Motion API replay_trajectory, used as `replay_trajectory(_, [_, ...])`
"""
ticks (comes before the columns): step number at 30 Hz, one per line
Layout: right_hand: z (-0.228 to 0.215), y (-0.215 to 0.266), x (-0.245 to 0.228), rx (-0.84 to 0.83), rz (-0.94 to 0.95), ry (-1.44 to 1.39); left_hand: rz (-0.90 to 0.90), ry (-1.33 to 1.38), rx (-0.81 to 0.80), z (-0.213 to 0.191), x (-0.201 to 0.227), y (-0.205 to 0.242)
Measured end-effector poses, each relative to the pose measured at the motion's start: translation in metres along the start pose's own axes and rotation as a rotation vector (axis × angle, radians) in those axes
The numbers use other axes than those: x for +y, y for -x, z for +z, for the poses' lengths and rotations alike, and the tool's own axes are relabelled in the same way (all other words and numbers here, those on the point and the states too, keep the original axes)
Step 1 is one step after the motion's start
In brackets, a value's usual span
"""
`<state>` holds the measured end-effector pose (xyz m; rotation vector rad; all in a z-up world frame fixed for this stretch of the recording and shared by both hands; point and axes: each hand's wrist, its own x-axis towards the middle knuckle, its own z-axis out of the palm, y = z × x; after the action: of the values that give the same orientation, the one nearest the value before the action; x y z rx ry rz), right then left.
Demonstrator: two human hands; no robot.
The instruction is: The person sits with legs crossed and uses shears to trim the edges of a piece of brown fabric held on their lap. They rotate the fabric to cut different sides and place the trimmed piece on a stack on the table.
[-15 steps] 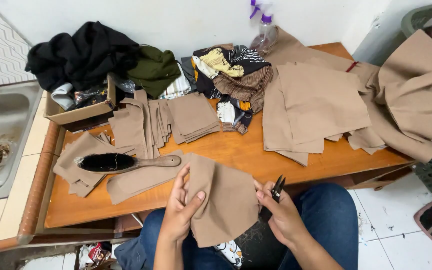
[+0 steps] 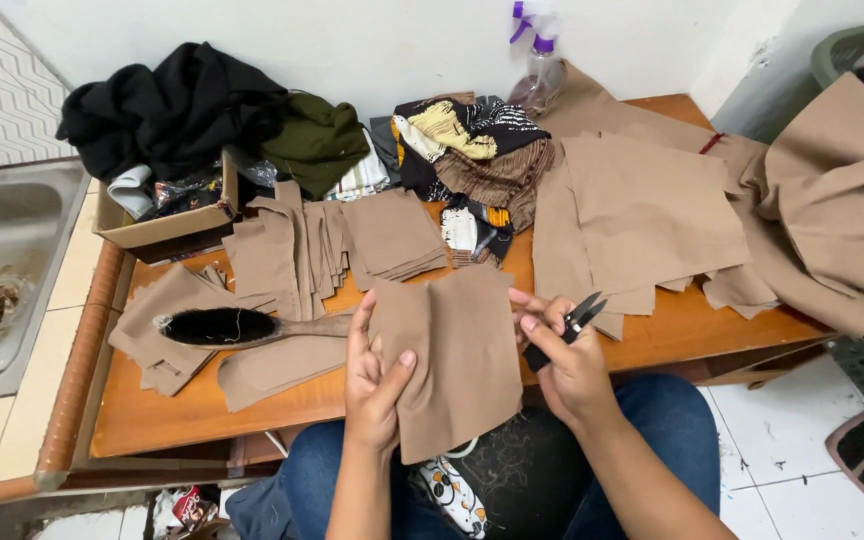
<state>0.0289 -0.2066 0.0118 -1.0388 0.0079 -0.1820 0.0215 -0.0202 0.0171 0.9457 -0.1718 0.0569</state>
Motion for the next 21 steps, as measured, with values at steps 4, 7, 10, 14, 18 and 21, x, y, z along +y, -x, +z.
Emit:
replay_trajectory(4, [-0.005,-0.008,0.014,0.138,0.014,0.101,-0.059,-0.394,0.229,-0.015,-0.021,-0.012])
replay_trajectory(7, [-0.013,-0.004,0.022,0.194,0.076,0.301,-0.053,-0.972,0.264,-0.007,-0.015,-0.006])
replay_trajectory(10, [-0.007,0.015,0.014,0.224,0.046,0.446,0.048,-1.235,0.188,-0.017,-0.026,0.004])
replay_trajectory(14, [0.002,0.036,0.017,0.058,-0.175,1.083,0.306,-1.716,0.262,-0.005,-0.021,0.003])
replay_trajectory(18, [0.001,0.038,0.037,-0.060,-0.237,1.599,0.504,-1.709,-0.074,0.002,-0.022,-0.004])
replay_trajectory(21, [-0.016,0.034,0.029,0.058,-0.276,1.593,0.419,-1.554,-0.286,-0.023,-0.056,-0.010])
